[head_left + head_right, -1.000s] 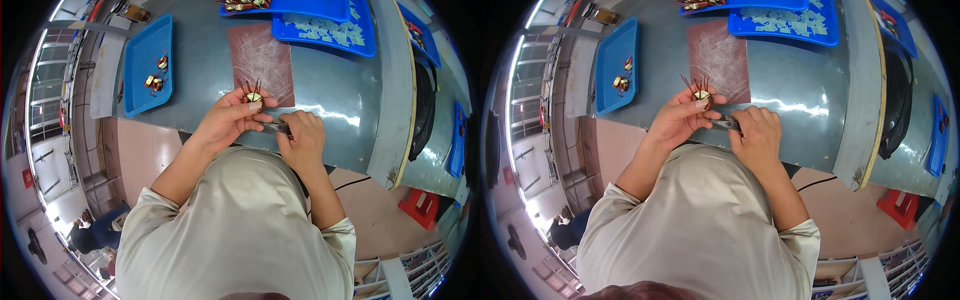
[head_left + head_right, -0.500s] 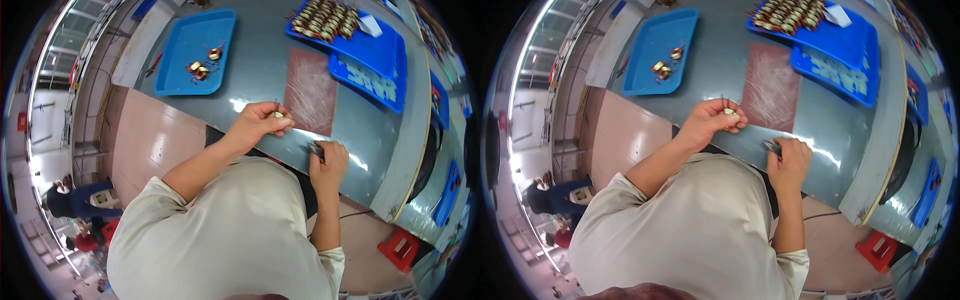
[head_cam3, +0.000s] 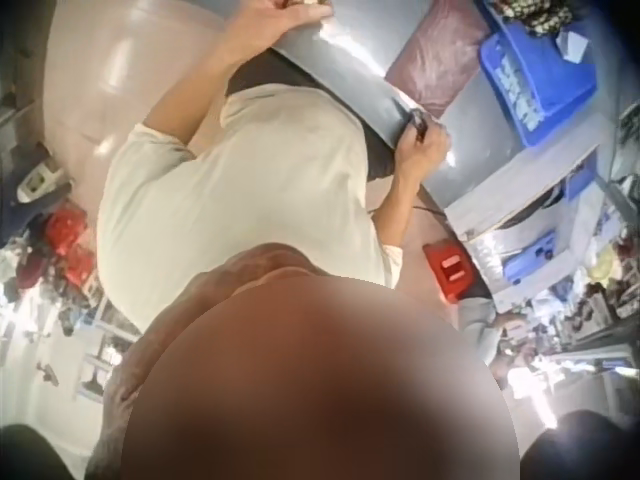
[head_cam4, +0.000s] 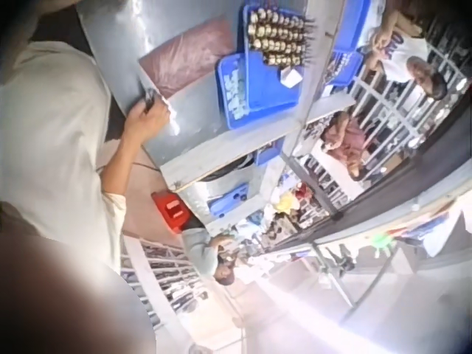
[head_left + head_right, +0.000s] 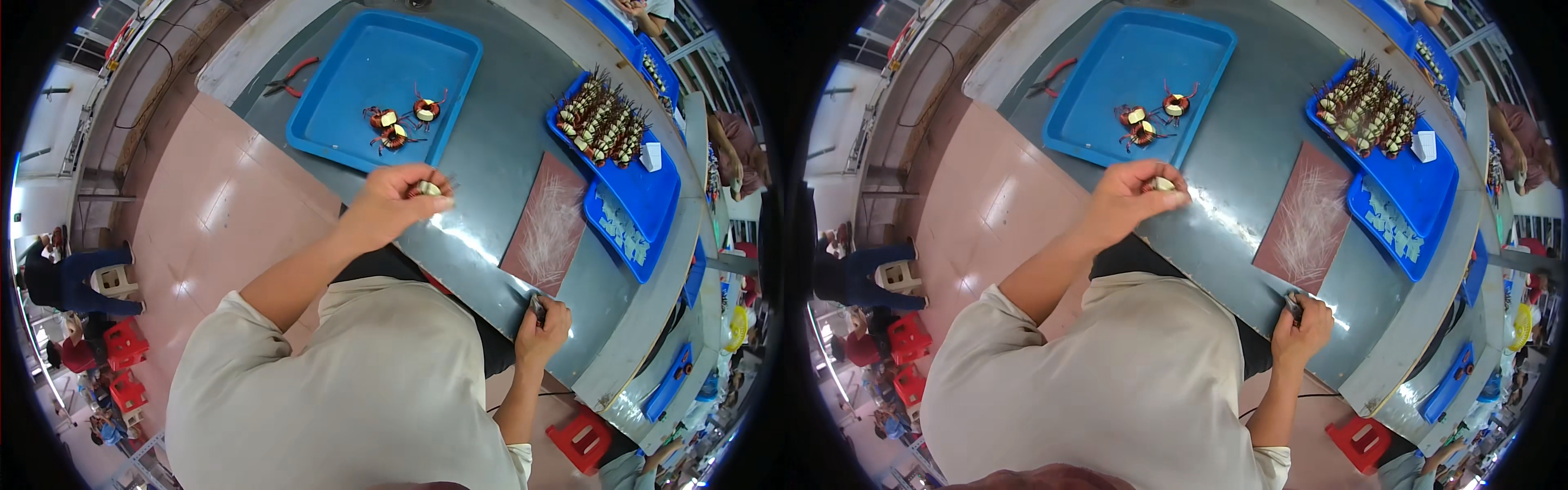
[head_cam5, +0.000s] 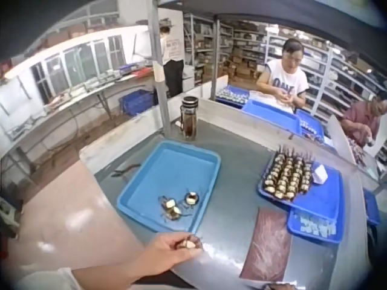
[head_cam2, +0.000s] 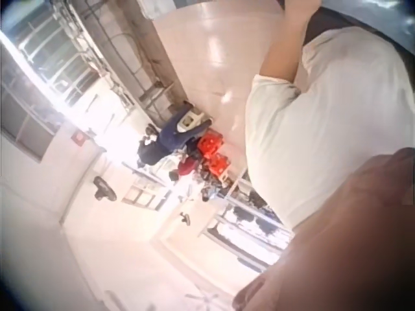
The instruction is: Assembling toroidal inductors by trimming wires and applying adhesive tape.
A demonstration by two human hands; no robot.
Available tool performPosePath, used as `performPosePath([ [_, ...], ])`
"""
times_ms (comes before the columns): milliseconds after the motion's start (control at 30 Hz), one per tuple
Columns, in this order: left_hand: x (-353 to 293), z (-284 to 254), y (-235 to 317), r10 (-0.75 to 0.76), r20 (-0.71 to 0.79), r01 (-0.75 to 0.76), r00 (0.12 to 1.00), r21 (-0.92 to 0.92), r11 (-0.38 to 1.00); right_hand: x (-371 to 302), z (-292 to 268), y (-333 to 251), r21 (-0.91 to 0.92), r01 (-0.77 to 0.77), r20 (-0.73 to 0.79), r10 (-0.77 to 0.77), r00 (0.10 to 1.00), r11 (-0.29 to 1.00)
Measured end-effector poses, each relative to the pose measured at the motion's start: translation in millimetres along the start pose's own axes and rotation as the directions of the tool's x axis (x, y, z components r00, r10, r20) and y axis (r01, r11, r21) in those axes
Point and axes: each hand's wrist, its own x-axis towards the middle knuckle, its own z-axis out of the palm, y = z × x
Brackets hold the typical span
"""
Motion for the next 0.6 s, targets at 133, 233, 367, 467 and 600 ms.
performPosePath([
  [133, 19, -27, 12, 0.288, -0.043, -0.257, 0.957, 0.336, 0.906, 6, -3, -5, -0.052, -0.009, -0.018, 0.008, 1.000, 0.999],
  [233, 28, -32, 21, 0.180, 0.000, -0.168, 0.984, 0.360, 0.918, 9, 0, -2, -0.070, 0.037, -0.008, -0.037, 0.999, 0.997],
  [367, 41, -2, 28, 0.038, 0.088, -0.061, 0.995, 0.282, 0.958, 17, -6, -11, -0.041, 0.036, -0.027, -0.037, 0.999, 0.998],
  [467, 54, 24, 26, 0.026, 0.207, -0.077, 0.978, 0.243, 0.967, 23, -16, -15, -0.043, 0.087, -0.097, -0.090, 0.991, 0.995],
  [600, 73, 76, 39, 0.054, 0.251, -0.159, 0.966, 0.421, 0.893, 25, -25, -4, 0.106, 0.051, -0.174, -0.032, 0.984, 0.993],
])
